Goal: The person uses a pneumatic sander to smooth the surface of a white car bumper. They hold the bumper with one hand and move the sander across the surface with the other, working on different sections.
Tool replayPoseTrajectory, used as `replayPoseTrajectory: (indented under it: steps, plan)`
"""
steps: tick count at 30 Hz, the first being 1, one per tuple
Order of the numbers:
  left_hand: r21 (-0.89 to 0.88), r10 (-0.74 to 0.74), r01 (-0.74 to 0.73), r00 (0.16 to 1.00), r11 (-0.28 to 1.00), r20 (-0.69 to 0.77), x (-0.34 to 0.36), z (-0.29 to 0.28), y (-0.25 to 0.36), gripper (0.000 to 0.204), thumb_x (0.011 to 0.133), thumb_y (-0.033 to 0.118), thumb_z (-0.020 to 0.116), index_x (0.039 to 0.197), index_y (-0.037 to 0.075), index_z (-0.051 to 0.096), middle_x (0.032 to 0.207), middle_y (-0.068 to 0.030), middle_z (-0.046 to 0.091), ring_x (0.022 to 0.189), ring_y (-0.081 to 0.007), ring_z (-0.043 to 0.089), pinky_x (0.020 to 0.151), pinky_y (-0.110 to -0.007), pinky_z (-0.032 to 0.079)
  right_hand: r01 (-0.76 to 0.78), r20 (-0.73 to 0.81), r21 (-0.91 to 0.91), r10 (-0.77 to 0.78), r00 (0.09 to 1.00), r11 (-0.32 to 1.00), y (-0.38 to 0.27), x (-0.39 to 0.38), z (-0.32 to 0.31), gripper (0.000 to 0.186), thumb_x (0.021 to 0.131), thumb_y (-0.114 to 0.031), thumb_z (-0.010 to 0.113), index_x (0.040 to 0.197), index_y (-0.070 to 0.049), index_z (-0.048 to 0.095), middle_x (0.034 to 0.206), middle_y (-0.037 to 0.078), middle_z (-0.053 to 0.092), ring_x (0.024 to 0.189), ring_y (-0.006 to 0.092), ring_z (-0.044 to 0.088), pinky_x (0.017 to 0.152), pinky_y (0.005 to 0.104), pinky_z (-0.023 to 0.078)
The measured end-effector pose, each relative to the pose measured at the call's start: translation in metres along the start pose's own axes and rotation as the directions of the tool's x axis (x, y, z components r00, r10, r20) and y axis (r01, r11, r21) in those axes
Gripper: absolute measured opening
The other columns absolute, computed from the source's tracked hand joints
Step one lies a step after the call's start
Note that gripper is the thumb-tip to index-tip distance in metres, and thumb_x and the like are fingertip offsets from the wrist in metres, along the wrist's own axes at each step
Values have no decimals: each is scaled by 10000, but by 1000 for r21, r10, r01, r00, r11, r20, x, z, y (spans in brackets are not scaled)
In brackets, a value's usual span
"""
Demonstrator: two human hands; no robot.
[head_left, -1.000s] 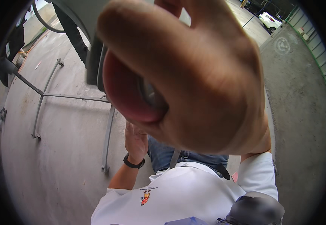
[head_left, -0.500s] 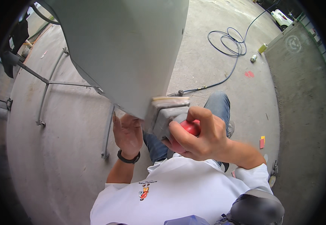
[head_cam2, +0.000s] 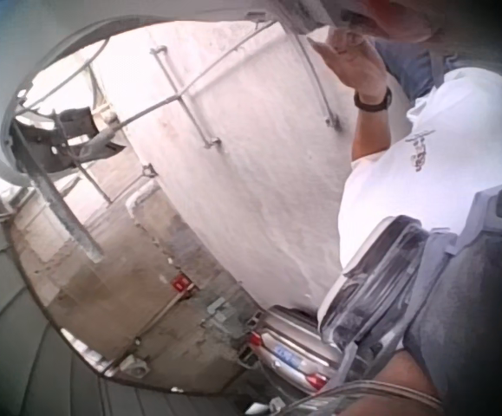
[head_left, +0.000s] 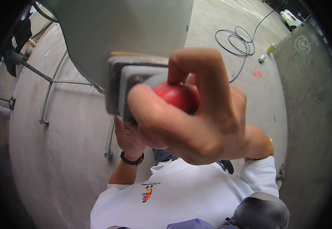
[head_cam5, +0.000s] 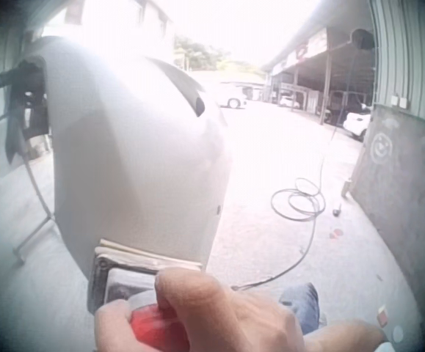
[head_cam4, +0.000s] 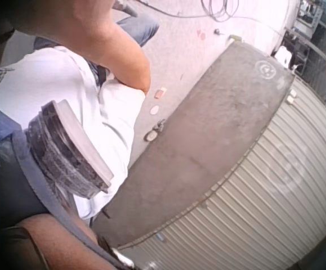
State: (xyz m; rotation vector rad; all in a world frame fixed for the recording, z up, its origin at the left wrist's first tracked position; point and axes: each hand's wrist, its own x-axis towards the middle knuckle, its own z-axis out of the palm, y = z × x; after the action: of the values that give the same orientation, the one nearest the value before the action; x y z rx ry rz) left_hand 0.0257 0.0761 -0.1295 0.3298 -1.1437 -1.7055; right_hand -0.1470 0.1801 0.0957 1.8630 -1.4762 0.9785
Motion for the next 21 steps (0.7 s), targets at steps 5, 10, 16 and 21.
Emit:
replayPoseTrajectory:
  steps: [5, 10, 16, 21]
  plan:
    - [-509, -170, 263, 960, 819, 223, 4, 14, 18, 813, 1130, 572, 254, 1331, -125, 620, 1265, -210, 728, 1161, -276, 697, 1027, -400, 530, 31, 12, -5, -31, 999, 1000, -13, -58, 8, 357, 686, -128, 713, 1026, -237, 713, 958, 63, 532, 565, 92, 455, 423, 230, 377]
    - [-668, -215, 313, 950, 675, 228, 8, 24, 20, 787, 1124, 572, 259, 1377, -75, 630, 1322, -216, 714, 1206, -312, 689, 1077, -426, 511, 28, -4, 18, -28, 1000, 999, -2, -61, 10, 362, 689, -138, 718, 1040, -223, 715, 956, 62, 529, 573, 96, 463, 437, 236, 395]
    - [-640, -136, 216, 976, 738, 173, 3, 15, -3, 600, 1166, 452, 309, 1296, 15, 699, 1280, -162, 735, 1268, -278, 641, 1133, -454, 445, 115, 180, -1, -113, 977, 993, 13, 35, -11, 346, 681, -224, 864, 996, -168, 732, 1000, 113, 514, 632, 120, 584, 424, 273, 504]
    - [-417, -57, 106, 990, 903, 128, 8, 20, 0, 789, 1149, 529, 226, 1107, -73, 734, 1067, -216, 776, 997, -302, 751, 955, -432, 583, 200, 153, 9, -199, 968, 980, 26, 93, -9, 308, 701, -217, 845, 974, -161, 713, 987, 116, 513, 612, 133, 587, 414, 286, 497]
